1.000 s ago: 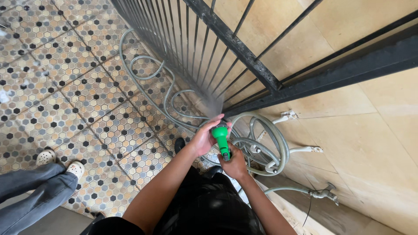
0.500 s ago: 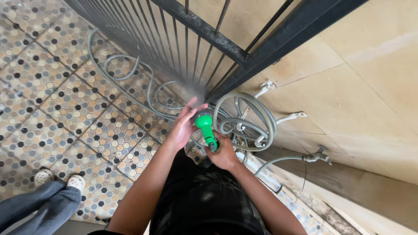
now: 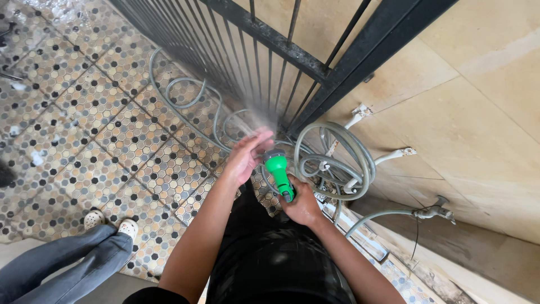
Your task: The person washes a motorcycle using a hose and sponge to clean the front panel, seat, and handlebars.
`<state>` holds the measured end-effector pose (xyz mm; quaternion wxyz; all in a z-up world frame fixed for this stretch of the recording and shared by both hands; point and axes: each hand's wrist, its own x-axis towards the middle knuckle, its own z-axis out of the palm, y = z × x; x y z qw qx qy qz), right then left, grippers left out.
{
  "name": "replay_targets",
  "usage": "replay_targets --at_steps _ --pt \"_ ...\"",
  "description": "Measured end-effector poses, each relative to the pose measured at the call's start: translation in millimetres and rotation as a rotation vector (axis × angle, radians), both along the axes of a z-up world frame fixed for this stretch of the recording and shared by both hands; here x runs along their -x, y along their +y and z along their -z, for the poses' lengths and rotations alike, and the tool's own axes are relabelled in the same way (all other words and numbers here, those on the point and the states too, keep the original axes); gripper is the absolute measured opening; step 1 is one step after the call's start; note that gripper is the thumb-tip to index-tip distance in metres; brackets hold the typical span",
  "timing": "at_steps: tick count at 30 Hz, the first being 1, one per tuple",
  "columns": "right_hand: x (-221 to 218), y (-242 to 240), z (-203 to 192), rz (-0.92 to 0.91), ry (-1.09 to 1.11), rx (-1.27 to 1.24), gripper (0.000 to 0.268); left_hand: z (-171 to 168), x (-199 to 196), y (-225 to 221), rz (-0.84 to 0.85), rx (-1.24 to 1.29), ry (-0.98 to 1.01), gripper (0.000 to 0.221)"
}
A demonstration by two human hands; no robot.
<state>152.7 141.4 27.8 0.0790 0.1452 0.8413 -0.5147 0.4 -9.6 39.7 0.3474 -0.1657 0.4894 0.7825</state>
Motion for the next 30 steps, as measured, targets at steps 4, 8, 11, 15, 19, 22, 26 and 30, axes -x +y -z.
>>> replay_targets --at_steps 4,8,11,15,19,22,26,30 --pt "0 6 14 -0.021 0.007 0.000 0.037 8 -2 2 -0.075 -0.016 0.018 0.051" --pt "3 4 9 -0.027 0.003 -0.018 0.037 -7 -3 5 -0.096 -0.046 0.012 0.064" --pt "7 -3 7 -0.016 -0.023 -0.086 0.036 -4 -5 6 -0.052 -0.058 0.020 0.071" --pt "19 -17 -26 -0.120 -0.156 -0.233 0.050 17 -10 6 0.006 -0.148 -0.038 0.059" --pt "31 -28 -27 -0.162 -0.249 -0.302 0.065 1 -30 -2 0.047 -0.247 -0.169 0.082" --pt "32 -31 -29 -0.182 -0.183 -0.268 0.061 26 -38 -13 0.069 -0.299 -0.152 0.092" --pt "32 -33 -26 -0.273 -0.119 -0.299 0.063 50 -45 -23 0.082 -0.261 -0.069 0.081" --pt "36 -41 -44 -0.317 -0.046 -0.396 0.063 86 -38 -36 0.100 -0.333 -0.044 0.085"
